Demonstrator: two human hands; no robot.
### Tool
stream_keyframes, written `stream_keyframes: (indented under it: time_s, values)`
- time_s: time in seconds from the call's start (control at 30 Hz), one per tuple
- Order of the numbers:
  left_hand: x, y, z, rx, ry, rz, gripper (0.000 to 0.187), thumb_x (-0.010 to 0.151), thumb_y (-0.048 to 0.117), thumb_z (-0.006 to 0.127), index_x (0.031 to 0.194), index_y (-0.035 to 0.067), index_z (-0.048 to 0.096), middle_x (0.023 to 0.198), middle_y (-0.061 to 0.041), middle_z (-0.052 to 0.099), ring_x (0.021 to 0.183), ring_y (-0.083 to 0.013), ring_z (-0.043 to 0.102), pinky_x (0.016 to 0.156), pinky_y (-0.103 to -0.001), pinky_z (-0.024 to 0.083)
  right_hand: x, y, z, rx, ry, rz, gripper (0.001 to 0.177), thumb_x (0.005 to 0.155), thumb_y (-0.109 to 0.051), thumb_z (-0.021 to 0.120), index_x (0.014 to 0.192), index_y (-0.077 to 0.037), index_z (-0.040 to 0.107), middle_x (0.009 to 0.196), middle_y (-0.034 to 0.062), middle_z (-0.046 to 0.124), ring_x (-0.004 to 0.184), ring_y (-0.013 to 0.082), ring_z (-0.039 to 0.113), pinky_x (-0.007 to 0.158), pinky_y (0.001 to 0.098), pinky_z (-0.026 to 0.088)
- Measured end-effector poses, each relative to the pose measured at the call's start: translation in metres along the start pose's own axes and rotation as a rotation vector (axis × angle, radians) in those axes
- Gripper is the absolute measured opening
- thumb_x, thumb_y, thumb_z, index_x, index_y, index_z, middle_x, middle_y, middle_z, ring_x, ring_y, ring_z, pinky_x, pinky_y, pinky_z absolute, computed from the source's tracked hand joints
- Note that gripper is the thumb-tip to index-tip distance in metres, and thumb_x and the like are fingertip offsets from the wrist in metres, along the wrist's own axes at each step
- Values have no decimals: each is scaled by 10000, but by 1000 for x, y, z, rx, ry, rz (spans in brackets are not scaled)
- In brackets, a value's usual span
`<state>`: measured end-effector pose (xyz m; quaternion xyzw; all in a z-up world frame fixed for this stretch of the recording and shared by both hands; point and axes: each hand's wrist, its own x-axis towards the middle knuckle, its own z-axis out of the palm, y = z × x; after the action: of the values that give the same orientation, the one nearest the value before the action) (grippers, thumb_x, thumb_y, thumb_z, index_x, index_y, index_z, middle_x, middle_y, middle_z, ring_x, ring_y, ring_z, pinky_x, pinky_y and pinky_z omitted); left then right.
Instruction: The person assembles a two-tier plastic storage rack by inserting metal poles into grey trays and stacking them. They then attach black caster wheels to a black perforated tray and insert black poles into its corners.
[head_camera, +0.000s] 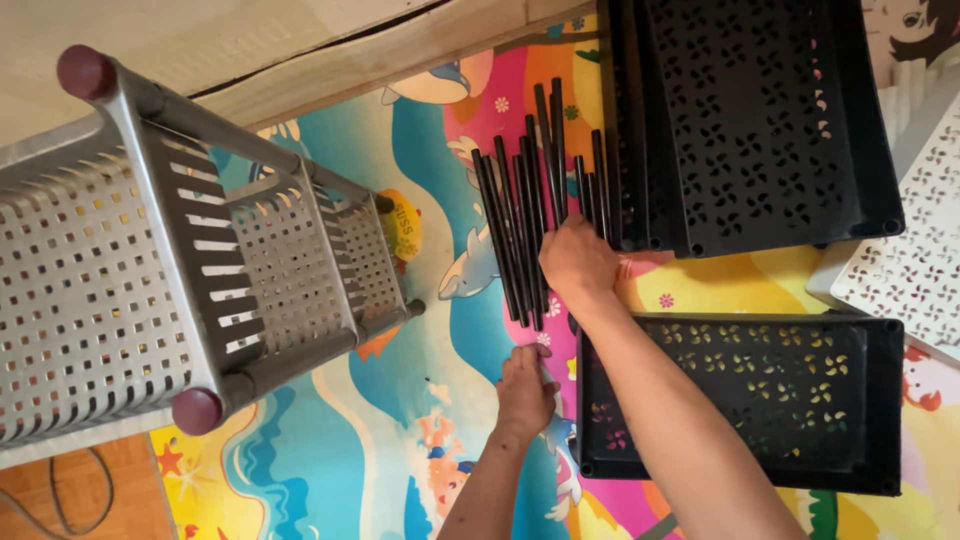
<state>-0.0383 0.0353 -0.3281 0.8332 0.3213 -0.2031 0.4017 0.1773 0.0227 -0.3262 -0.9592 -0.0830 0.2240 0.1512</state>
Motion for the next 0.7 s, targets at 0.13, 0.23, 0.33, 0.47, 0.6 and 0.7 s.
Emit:
stream_keyframes:
  time_s: [0.13, 0.23, 0.33, 0.47, 0.6, 0.7]
  values:
    - [-2, 2, -1, 9, -10, -1, 539, 797, 78, 793, 1233, 220, 509, 1258, -63, 524, 1240, -323, 500, 965, -524, 423, 11, 5, -3, 154, 90, -83, 338, 986, -285, 555, 1120, 19, 616, 1041, 272, 705, 943, 463, 686, 805, 583, 544]
    - [-2, 1, -2, -2, 1, 12, 545, 788, 72, 797, 1228, 224, 512, 1259, -63, 527, 1237, -329, 504, 966, -527, 425, 8, 6, -14, 467, -13, -87, 297, 1030, -272, 547, 1173, -14, 582, 915, 226, 680, 811, 386, 665, 718, 509, 539]
    - [-1, -5, 4, -18, 13, 25, 558, 773, 70, 803, 1224, 224, 512, 1263, -60, 530, 1233, -331, 511, 961, -527, 434, -18, 7, -33, 1102, -296, 84, 225, 1037, -237, 507, 1181, -68, 547, 790, 106, 604, 606, 225, 577, 522, 381, 478]
    - [4, -15, 13, -35, 59, 63, 560, 742, 53, 815, 1204, 206, 540, 1248, -65, 549, 1224, -336, 520, 943, -533, 438, -83, 30, -75, 1666, -430, 14, 177, 1068, -221, 536, 1147, -63, 541, 820, 62, 597, 586, 140, 519, 495, 282, 403]
    - [5, -14, 12, -84, 139, 87, 548, 710, 75, 825, 1188, 170, 575, 1204, -89, 596, 1170, -333, 564, 928, -484, 468, -153, 68, -115, 1841, -429, -80, 268, 1055, -226, 541, 1260, -52, 547, 881, 88, 608, 641, 138, 556, 572, 281, 454]
    - [-6, 8, -21, -472, 19, -73, 551, 808, 160, 744, 1311, 142, 521, 1301, -100, 593, 1224, -297, 568, 976, -439, 461, -214, 97, -143, 1750, -329, 53, 325, 1047, -231, 528, 1299, -26, 543, 887, 91, 615, 642, 145, 556, 566, 290, 458]
